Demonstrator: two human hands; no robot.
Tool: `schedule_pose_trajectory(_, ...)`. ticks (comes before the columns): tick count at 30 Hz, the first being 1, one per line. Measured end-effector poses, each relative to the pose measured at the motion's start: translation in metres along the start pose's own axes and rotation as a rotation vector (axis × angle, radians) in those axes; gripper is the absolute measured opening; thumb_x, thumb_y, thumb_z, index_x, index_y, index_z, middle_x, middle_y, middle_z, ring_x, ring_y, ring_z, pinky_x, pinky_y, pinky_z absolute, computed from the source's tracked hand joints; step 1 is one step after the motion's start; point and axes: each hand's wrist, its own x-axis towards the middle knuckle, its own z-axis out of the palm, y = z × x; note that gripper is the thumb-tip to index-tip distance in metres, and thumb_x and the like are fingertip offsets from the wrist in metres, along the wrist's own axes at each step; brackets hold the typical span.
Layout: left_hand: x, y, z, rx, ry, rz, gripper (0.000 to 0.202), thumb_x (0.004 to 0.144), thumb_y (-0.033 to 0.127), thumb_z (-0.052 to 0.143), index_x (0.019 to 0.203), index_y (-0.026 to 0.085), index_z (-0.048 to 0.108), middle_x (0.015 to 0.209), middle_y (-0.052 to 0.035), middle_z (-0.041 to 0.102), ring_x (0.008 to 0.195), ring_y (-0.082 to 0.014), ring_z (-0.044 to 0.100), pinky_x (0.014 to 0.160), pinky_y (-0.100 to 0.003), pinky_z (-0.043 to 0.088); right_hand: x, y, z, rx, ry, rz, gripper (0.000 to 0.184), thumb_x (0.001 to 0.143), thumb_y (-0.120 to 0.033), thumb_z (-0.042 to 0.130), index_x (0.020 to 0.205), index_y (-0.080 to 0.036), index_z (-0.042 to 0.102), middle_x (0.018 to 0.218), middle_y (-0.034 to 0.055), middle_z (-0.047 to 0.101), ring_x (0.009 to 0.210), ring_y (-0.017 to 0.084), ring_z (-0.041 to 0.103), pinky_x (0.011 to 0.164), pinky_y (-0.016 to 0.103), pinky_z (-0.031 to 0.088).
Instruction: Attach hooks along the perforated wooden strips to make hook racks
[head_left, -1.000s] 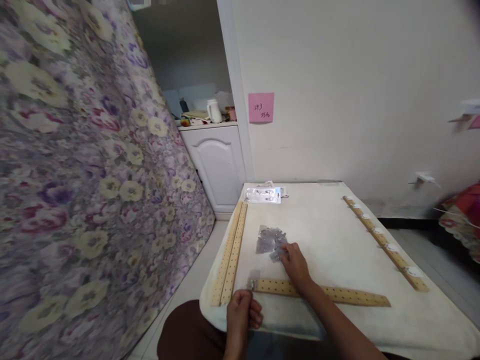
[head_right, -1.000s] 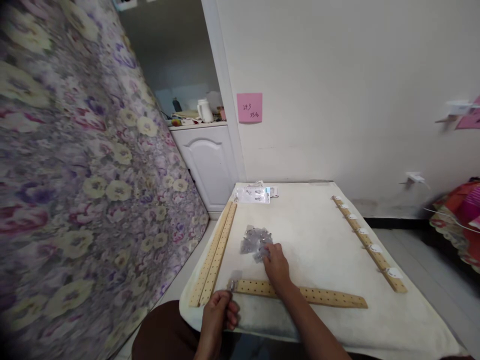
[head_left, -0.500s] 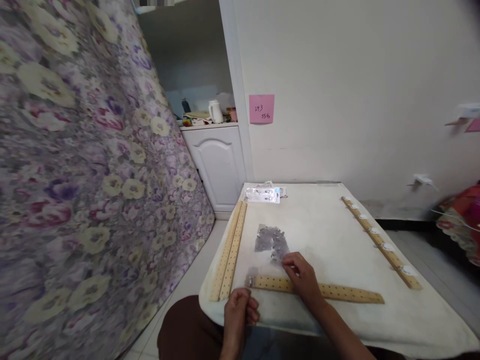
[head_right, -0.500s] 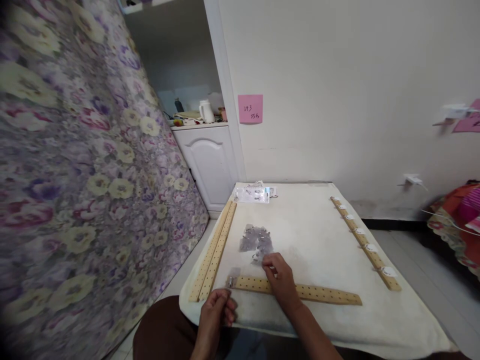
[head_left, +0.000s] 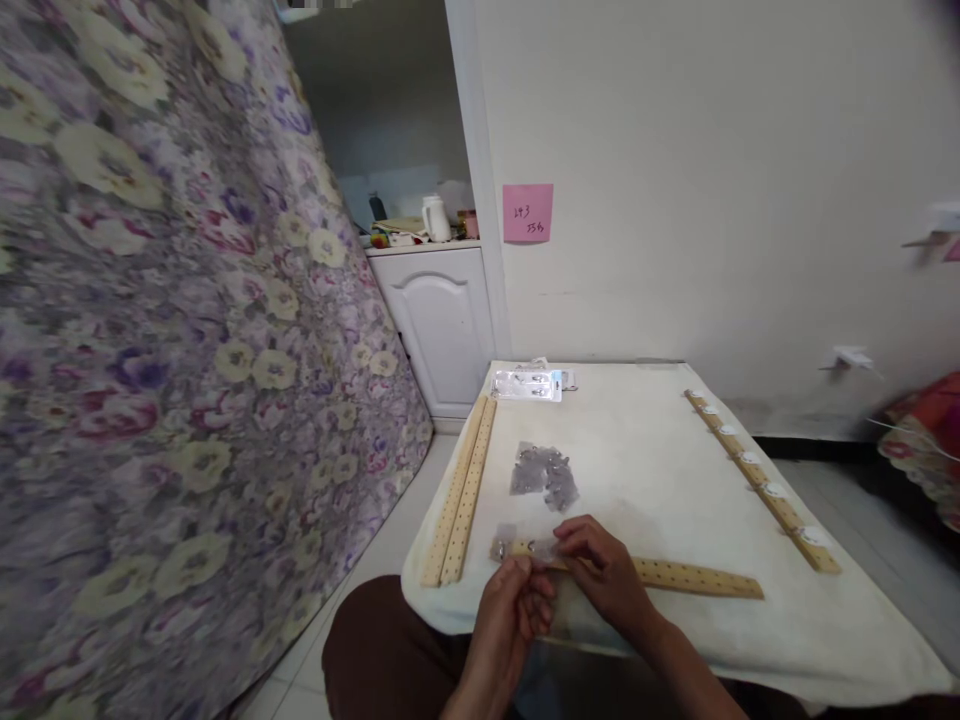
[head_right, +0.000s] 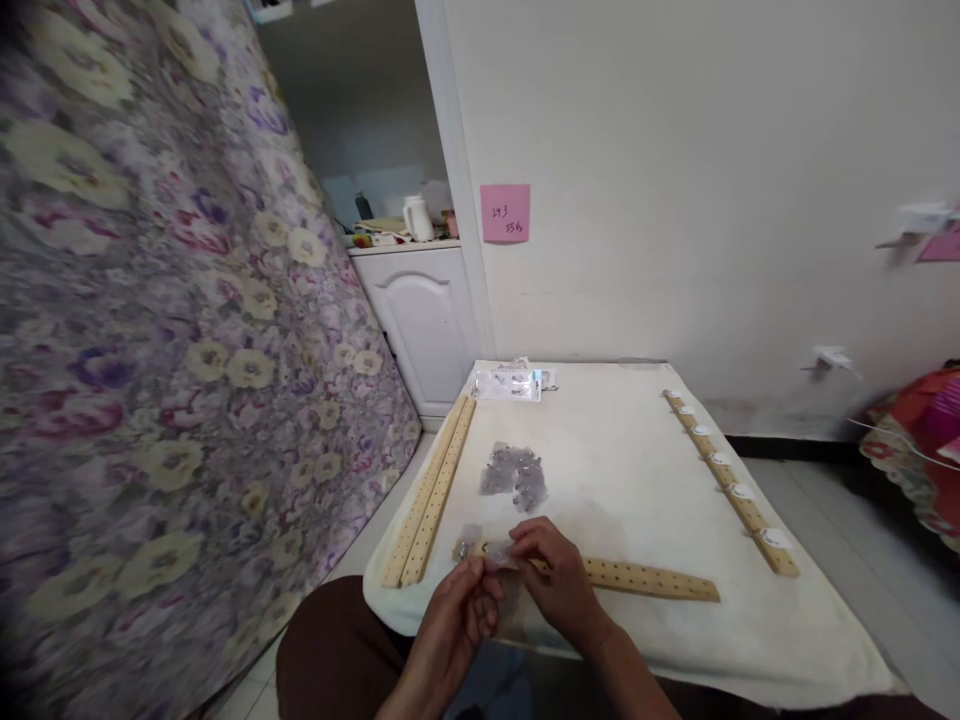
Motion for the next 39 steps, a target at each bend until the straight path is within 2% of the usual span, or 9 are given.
schedule_pose_trajectory(6,-0.002,-0.002,-0.004,0.023,0.016,-0.040,0.028,0.066,0.036,0.069,0.069,0.017,0.048,0.054,0.0005,0.060,0.034,-0.0054,0.046,0.035,-0.016,0.029,-0.003,-0.001,0.001,0.053,-0.024,0.059,0.012,0.081,-0.022,0.048,0.086,-0.021,0.059,0.103,0.0087,0.058,0.097,0.020,0.055,0.081,0.033,0.047)
schedule_pose_trajectory(10,-0.001,-0.006,-0.003,0.015,0.093,-0.006,0.029,0.064,0.035,0.069,0.068,0.018,0.046,0.055,0.0012,0.061,0.036,-0.0056,0.048,0.035,-0.015,0.029,-0.005,0.006,0.006,0.258,0.017,0.353,0.028,0.085,-0.037,0.042,0.106,-0.021,0.053,0.098,0.0080,0.060,0.078,0.018,0.061,0.070,0.033,0.052)
schedule_pose_trajectory(12,0.000,-0.009,-0.003,0.018,0.126,0.006,0.031,0.063,0.036,0.070,0.068,0.018,0.045,0.055,0.0014,0.061,0.037,-0.0058,0.048,0.036,-0.016,0.029,-0.006,0.010,0.010,0.358,-0.003,0.499,0.033,0.086,-0.044,0.039,0.105,-0.020,0.053,0.082,0.0054,0.061,0.065,0.017,0.061,0.061,0.031,0.052)
schedule_pose_trajectory(14,0.001,-0.014,-0.003,0.019,0.140,0.010,0.032,0.063,0.038,0.070,0.068,0.018,0.045,0.056,0.0012,0.061,0.037,-0.0059,0.049,0.037,-0.016,0.030,-0.008,0.015,0.015,0.394,-0.026,0.559,0.034,0.083,-0.047,0.043,0.101,-0.019,0.054,0.068,0.0017,0.060,0.058,0.016,0.060,0.055,0.029,0.051)
schedule_pose_trajectory(17,0.002,-0.023,-0.006,0.032,0.129,-0.006,0.032,0.063,0.039,0.069,0.070,0.018,0.046,0.056,0.0013,0.061,0.038,-0.0066,0.050,0.037,-0.016,0.030,-0.009,0.023,0.022,0.354,-0.023,0.540,0.027,0.075,-0.039,0.055,0.094,-0.020,0.056,0.066,-0.0008,0.059,0.053,0.014,0.056,0.050,0.026,0.048)
schedule_pose_trajectory(19,0.003,-0.029,-0.008,0.064,0.102,-0.031,0.033,0.062,0.040,0.069,0.069,0.018,0.046,0.056,0.0010,0.061,0.038,-0.0074,0.051,0.036,-0.016,0.030,-0.008,0.026,0.023,0.275,-0.025,0.526,0.023,0.073,-0.032,0.054,0.092,-0.019,0.057,0.069,-0.0006,0.060,0.052,0.013,0.055,0.048,0.025,0.046)
schedule_pose_trajectory(23,0.006,-0.039,-0.014,0.150,0.067,-0.073,0.037,0.060,0.045,0.068,0.073,0.018,0.048,0.056,0.0001,0.063,0.034,-0.0081,0.050,0.034,-0.017,0.027,0.004,0.030,0.016,0.034,-0.086,0.433,0.025,0.074,-0.023,0.048,0.094,-0.019,0.063,0.073,0.0021,0.065,0.063,0.016,0.059,0.058,0.028,0.048)
schedule_pose_trajectory(28,0.014,-0.042,-0.023,0.163,0.153,-0.041,0.039,0.062,0.047,0.064,0.083,0.018,0.048,0.052,0.0023,0.062,0.033,-0.0084,0.050,0.033,-0.016,0.027,0.025,0.038,0.010,-0.120,-0.184,0.318,0.028,0.074,-0.018,0.046,0.092,-0.020,0.067,0.087,0.0040,0.069,0.079,0.019,0.061,0.074,0.032,0.048)
schedule_pose_trajectory(39,0.030,-0.043,-0.028,0.164,0.230,-0.060,0.036,0.067,0.046,0.058,0.083,0.015,0.050,0.048,0.0023,0.059,0.031,-0.0077,0.049,0.030,-0.015,0.025,0.039,0.064,0.027,-0.210,-0.295,0.244,0.030,0.073,-0.014,0.044,0.090,-0.019,0.068,0.087,0.0046,0.070,0.079,0.018,0.062,0.075,0.031,0.047)
